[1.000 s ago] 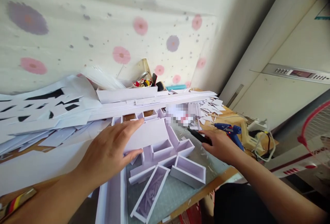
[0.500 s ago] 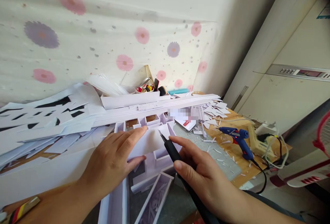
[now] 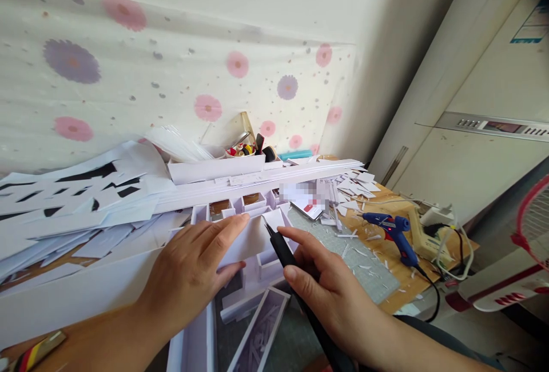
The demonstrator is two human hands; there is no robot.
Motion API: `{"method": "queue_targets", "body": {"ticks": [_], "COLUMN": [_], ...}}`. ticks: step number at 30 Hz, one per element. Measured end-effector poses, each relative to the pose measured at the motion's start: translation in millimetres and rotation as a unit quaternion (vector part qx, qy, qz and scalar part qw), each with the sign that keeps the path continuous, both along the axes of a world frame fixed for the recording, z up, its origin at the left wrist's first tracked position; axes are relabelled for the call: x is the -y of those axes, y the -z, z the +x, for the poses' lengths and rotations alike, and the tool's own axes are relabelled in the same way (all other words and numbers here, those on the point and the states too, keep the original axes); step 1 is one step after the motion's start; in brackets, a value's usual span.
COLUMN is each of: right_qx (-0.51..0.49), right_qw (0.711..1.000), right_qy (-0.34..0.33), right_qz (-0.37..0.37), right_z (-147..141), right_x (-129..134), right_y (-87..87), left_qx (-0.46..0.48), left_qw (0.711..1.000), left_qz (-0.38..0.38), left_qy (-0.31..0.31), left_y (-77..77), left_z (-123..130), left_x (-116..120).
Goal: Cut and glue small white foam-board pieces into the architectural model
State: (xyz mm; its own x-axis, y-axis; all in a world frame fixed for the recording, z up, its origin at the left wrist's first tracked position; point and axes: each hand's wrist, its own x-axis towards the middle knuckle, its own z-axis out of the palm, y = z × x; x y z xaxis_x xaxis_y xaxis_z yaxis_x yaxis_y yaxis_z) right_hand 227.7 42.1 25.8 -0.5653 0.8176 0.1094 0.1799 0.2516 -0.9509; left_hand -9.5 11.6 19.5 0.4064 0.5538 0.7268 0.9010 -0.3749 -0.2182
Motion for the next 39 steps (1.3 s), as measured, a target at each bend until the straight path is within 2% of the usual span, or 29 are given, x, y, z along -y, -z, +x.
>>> {"method": "queue_targets", "body": {"ticks": [9,14,23,27,31,33,35,37,39], "right_qx": [0.003,-0.003,0.003,0.002,-0.016,-0.016,0.036,0.147,0.289], "right_qw": [0.999,0.998,0.999,0.999,0.994,0.998,0.995,0.974,0.938], "right_qy": [0.001,-0.008,-0.029,-0.043,-0.077,-0.056,0.036,0.084,0.084], "right_qz": [-0.038,-0.059,-0.018,-0.029,-0.071,-0.020,0.081,0.153,0.172], "right_z": [-3,-1,12,16,25,36,54,74,91], "right_x": [10,12,18,22,25,16,-3,-28,-54], "right_y": [-3.5,-4.7,2.4,4.4,6.7,1.1,-8.0,-14.3,-12.6], "left_qx": [0.002,0.013,0.063,0.092,0.157,0.170,0.145,0.116,0.100], "left_qw": [0.999,0.999,0.997,0.995,0.979,0.974,0.980,0.986,0.990], "left_qz": [0.037,0.035,0.049,0.016,0.038,0.020,-0.010,-0.020,-0.020], "left_qy": [0.005,-0.015,-0.004,-0.039,-0.127,-0.147,-0.136,-0.116,-0.096], "left_y": [0.7,0.4,-7.8,-12.4,-22.6,-26.9,-27.2,-22.6,-15.0], "left_z": [-1,-3,-6,-6,-7,-10,-12,-13,-14], "left_x": [5,6,10,12,13,11,8,5,2]}}
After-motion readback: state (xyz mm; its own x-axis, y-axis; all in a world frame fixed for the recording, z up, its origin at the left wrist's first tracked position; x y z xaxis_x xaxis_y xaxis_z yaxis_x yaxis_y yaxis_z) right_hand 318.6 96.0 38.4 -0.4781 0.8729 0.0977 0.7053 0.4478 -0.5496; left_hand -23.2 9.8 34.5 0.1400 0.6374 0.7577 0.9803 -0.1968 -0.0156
